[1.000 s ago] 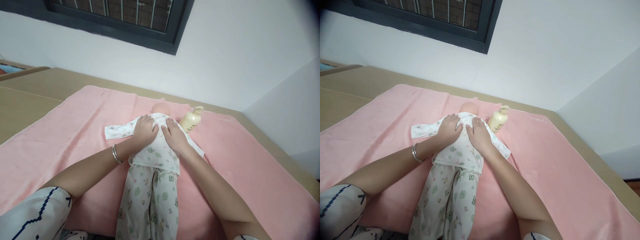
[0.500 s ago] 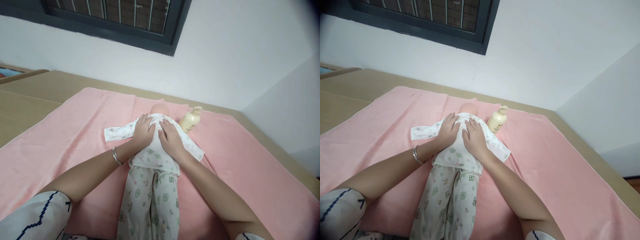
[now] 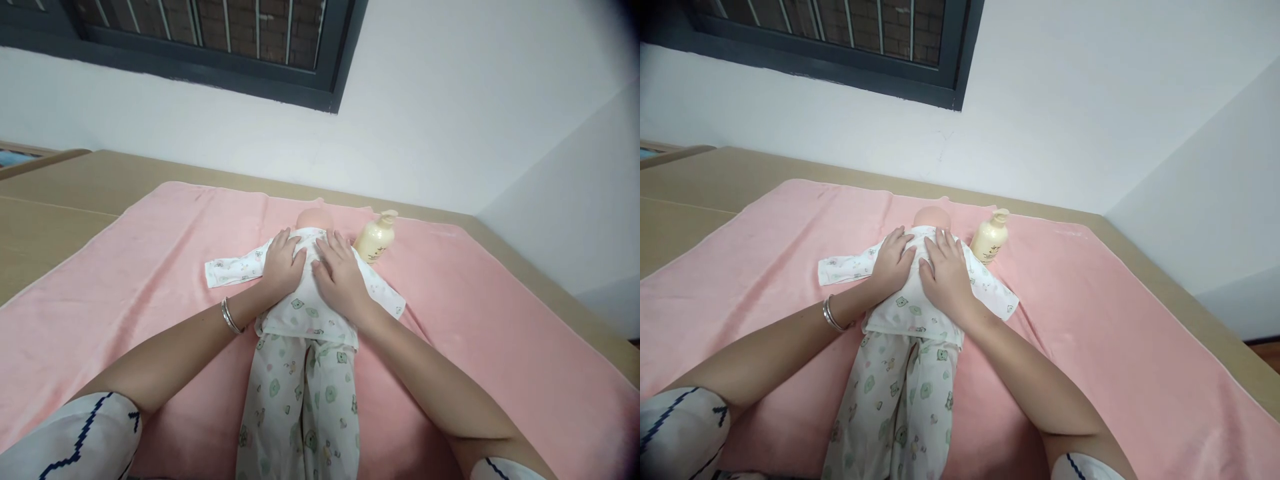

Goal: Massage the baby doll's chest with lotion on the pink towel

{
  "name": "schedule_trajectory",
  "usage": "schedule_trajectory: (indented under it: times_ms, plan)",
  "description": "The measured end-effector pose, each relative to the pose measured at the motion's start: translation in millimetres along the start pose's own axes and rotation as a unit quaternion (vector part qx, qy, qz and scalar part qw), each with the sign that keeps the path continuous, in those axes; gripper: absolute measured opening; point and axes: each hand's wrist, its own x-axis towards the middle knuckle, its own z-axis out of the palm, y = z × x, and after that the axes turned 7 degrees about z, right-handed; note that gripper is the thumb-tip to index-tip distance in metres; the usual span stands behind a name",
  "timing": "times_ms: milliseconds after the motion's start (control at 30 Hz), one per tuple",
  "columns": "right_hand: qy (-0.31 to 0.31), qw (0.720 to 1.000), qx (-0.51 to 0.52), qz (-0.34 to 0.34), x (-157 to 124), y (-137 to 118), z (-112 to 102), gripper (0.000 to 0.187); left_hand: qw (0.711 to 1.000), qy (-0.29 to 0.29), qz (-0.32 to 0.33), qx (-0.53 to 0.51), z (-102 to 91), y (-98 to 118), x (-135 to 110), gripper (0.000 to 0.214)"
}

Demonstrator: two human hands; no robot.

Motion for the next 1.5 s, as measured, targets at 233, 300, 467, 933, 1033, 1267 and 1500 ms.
schedule_trajectory:
  times_ms: [233,300,467,933,1033,1267,1500]
  plan:
    - [-0.059,0.997,-0.055,-0.008,0.5,-1.1,4.3,0.051,1.000,-0.002,0.013,0.010,3.1,-3.3,0.8,0.042]
    - [-0.093,0.993,-0.064,-0.012,2.7,-2.6,-2.8,0.051,1.000,-0.011,0.023,0.012,2.3,-2.6,1.6,0.042]
    - [-0.061,0.996,-0.062,-0.002,12.2,3.3,-58.6,0.052,0.998,-0.070,0.000,0.008,-15.2,28.8,4.0,0.043]
    - [0.053,0.992,-0.085,0.073,41.9,71.4,-96.0,0.056,0.726,-0.076,-0.280,-0.624,23.3,143.7,107.7,0.079]
    - [0.062,0.986,-0.145,0.055,43.6,73.1,-84.8,0.056,0.704,-0.054,-0.279,-0.651,26.7,150.8,112.1,0.080]
    - [0.093,0.966,-0.239,0.013,42.4,67.7,-79.2,0.047,0.648,-0.047,-0.291,-0.702,26.4,149.1,105.0,0.074]
    - [0.079,0.955,-0.281,0.053,41.7,62.9,-72.2,0.053,0.658,-0.087,-0.335,-0.668,-13.0,122.0,46.7,0.060]
